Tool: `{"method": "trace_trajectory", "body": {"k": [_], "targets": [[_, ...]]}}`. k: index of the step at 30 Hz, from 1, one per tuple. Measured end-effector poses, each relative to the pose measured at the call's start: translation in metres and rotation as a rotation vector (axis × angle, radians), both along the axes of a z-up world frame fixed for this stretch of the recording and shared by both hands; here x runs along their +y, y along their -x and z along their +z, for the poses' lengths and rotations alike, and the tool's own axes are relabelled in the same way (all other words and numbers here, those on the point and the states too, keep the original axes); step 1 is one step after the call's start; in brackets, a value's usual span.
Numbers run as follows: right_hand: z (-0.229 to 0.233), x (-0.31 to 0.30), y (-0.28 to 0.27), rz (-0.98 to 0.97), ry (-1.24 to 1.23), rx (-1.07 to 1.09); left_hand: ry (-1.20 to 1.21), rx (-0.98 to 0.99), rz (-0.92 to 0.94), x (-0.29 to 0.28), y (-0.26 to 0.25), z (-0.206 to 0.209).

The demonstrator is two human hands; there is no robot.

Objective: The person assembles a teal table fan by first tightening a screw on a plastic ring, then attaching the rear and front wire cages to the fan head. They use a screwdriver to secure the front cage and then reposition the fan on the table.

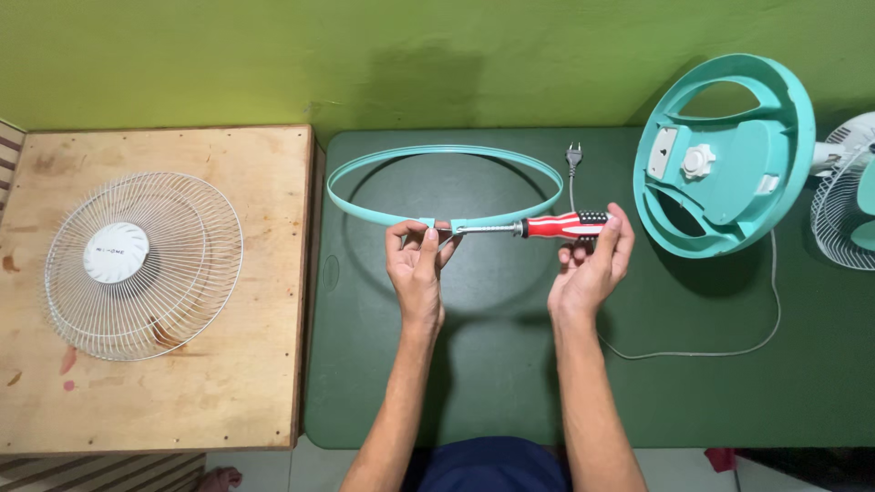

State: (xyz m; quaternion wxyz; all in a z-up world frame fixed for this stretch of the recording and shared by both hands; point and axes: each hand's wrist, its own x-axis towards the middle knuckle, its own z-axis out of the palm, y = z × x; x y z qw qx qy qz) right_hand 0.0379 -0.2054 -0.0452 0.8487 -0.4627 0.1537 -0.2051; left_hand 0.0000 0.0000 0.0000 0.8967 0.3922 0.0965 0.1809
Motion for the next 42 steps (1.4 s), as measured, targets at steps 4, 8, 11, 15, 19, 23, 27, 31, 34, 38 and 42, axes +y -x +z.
{"method": "trace_trajectory", "body": {"k": [4,8,11,15,19,23,27,31,34,38,42], "targets": [[0.036,0.016,0.003,-0.018,-0.064,-0.059,-0.013,0.016,-0.002,-0.001,0.002,0.002],[0.05,0.018,0.004,-0.006,-0.008,-0.044,0.0,0.021,0.0,0.0,0.0,0.002],[0.05,0.018,0.004,-0.006,0.031,-0.091,0.005,0.016,0.0,-0.003,-0.001,0.001],[0.048,0.014,0.005,0.006,-0.158,-0.123,0.001,0.009,0.007,-0.005,0.0,0.002],[0.047,0.014,0.008,-0.018,-0.021,-0.085,-0.035,0.037,-0.002,-0.004,0.001,0.003],[0.048,0.011,0.007,-0.009,-0.112,-0.135,-0.031,0.032,0.006,-0.008,0.001,0.003],[0.048,0.012,0.009,-0.01,0.011,-0.119,-0.033,0.031,0.024,-0.009,0.001,0.004],[0.047,0.011,0.008,0.013,-0.057,-0.111,-0.055,0.044,0.029,-0.012,0.003,0.005],[0.046,0.007,0.005,0.044,-0.135,-0.087,-0.047,0.028,0.05,-0.013,0.002,0.005],[0.044,0.004,0.005,0.063,0.013,-0.107,-0.052,0.007,0.063,-0.015,0.0,0.004],[0.044,-0.002,0.004,0.047,-0.055,-0.056,-0.066,0.013,0.067,-0.019,0.0,0.005]]}}
